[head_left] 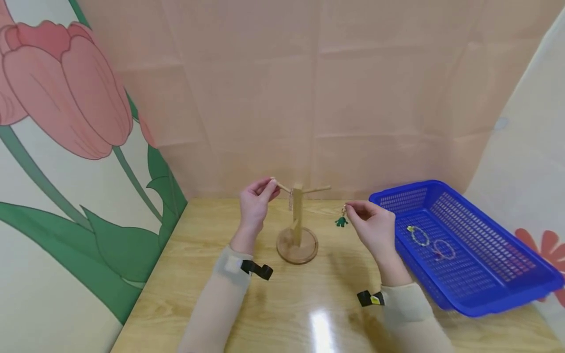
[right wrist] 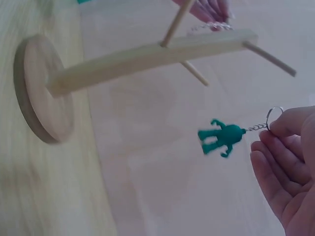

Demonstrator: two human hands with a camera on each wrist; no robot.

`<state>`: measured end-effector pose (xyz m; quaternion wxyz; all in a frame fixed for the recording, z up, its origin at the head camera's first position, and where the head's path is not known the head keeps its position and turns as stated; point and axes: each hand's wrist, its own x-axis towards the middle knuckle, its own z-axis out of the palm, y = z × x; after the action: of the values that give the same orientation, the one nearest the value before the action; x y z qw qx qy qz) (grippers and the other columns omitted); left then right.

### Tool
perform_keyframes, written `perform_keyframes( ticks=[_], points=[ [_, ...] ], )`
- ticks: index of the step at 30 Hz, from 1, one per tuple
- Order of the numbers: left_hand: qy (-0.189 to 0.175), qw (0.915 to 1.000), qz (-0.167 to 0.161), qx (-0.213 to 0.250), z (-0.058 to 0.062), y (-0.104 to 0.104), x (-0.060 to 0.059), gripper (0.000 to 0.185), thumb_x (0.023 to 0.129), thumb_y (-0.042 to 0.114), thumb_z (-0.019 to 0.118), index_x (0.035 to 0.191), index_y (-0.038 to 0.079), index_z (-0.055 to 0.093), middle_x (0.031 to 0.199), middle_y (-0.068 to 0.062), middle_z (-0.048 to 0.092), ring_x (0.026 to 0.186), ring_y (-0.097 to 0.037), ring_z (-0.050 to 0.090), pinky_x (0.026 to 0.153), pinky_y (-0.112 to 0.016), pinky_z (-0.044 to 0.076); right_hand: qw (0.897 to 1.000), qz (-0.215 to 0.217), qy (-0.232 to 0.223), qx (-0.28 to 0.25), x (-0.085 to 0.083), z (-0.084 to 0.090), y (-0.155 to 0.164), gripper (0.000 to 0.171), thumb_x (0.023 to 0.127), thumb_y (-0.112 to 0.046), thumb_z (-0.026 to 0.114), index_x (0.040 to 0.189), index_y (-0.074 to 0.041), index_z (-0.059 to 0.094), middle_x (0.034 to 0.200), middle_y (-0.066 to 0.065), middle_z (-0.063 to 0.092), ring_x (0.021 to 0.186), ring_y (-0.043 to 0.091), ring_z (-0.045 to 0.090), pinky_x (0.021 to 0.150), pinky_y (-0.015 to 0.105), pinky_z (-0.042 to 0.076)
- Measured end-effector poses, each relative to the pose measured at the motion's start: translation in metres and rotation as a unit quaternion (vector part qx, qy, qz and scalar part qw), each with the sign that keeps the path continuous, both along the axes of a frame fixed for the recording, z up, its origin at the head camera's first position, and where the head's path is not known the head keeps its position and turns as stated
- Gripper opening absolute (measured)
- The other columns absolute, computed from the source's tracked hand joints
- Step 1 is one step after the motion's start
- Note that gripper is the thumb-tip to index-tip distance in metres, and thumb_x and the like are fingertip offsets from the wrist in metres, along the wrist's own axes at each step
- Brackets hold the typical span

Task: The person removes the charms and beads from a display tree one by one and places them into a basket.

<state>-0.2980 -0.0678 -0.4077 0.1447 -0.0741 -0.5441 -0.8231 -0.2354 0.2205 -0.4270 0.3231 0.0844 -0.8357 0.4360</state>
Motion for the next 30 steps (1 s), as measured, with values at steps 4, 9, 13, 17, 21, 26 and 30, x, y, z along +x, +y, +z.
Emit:
perform_keyframes(
  ticks=[4, 9, 13, 17, 21, 26, 30],
  points=[
    [0.003, 1.0, -0.005, 0.001, 0.0, -0.001, 0.0, 0.03, 0.099, -0.003, 0.074, 0.122, -0.022, 0.064, 0.111, -0.031, 0.074, 0.086, -0.016, 0.078, 0.087, -0.036, 0.068, 1.0, -0.019, -0.007, 0.013, 0.005, 0.014, 0.011, 0.01, 0.098, -0.016, 0.08, 0.101, -0.007, 0.084, 0.087, 0.006, 0.08, 0.072, 0.001, 0.066, 0.062, 0.005, 0.05],
    [0.006, 1.0, -0.003, 0.001, 0.0, -0.002, -0.001, 0.028, 0.099, -0.003, 0.074, 0.12, -0.019, 0.066, 0.103, -0.018, 0.079, 0.086, -0.016, 0.078, 0.087, -0.036, 0.068, 0.999, -0.032, -0.021, 0.018, 0.014, 0.035, 0.024, 0.014, 0.099, -0.021, 0.079, 0.102, -0.008, 0.084, 0.088, 0.007, 0.079, 0.072, -0.002, 0.065, 0.061, 0.005, 0.05],
    [0.011, 0.9999, -0.004, 0.0, 0.001, -0.003, -0.001, 0.028, 0.099, -0.004, 0.074, 0.12, -0.021, 0.066, 0.103, -0.021, 0.078, 0.085, -0.015, 0.078, 0.086, -0.035, 0.068, 0.999, -0.03, -0.029, 0.022, 0.019, 0.047, 0.035, 0.014, 0.099, -0.021, 0.08, 0.103, -0.008, 0.084, 0.09, 0.007, 0.08, 0.073, -0.01, 0.064, 0.065, 0.004, 0.05],
    [0.011, 0.9999, -0.008, 0.001, 0.002, -0.003, 0.0, 0.03, 0.099, -0.004, 0.074, 0.121, -0.022, 0.064, 0.106, -0.026, 0.077, 0.085, -0.015, 0.078, 0.085, -0.035, 0.068, 0.998, -0.017, -0.062, 0.007, 0.025, 0.055, 0.046, 0.02, 0.099, -0.027, 0.081, 0.106, -0.01, 0.084, 0.092, 0.0, 0.081, 0.079, -0.008, 0.067, 0.067, 0.005, 0.053],
    [0.009, 0.9999, -0.009, 0.006, 0.001, -0.004, 0.0, 0.029, 0.099, -0.005, 0.074, 0.121, -0.022, 0.065, 0.101, -0.019, 0.079, 0.084, -0.015, 0.078, 0.085, -0.034, 0.068, 0.995, -0.006, -0.1, -0.003, 0.029, 0.06, 0.057, 0.026, 0.099, -0.034, 0.081, 0.11, -0.011, 0.084, 0.093, -0.011, 0.08, 0.084, -0.003, 0.069, 0.069, 0.007, 0.053],
    [0.012, 0.9998, -0.014, 0.003, -0.001, -0.005, 0.002, 0.032, 0.099, -0.006, 0.072, 0.122, -0.025, 0.061, 0.097, -0.011, 0.08, 0.084, -0.013, 0.078, 0.084, -0.033, 0.068, 0.992, -0.007, -0.129, 0.005, 0.032, 0.063, 0.069, 0.029, 0.099, -0.036, 0.081, 0.113, -0.01, 0.082, 0.092, -0.016, 0.078, 0.084, -0.003, 0.068, 0.067, 0.009, 0.052],
    [0.01, 0.9998, -0.014, -0.002, -0.001, -0.005, 0.004, 0.031, 0.099, -0.005, 0.073, 0.121, -0.025, 0.062, 0.103, -0.022, 0.079, 0.084, -0.013, 0.078, 0.084, -0.033, 0.068, 0.989, -0.01, -0.146, 0.018, 0.035, 0.064, 0.078, 0.031, 0.099, -0.038, 0.08, 0.113, -0.01, 0.082, 0.092, -0.02, 0.077, 0.083, -0.004, 0.067, 0.065, 0.01, 0.053]
  ],
)
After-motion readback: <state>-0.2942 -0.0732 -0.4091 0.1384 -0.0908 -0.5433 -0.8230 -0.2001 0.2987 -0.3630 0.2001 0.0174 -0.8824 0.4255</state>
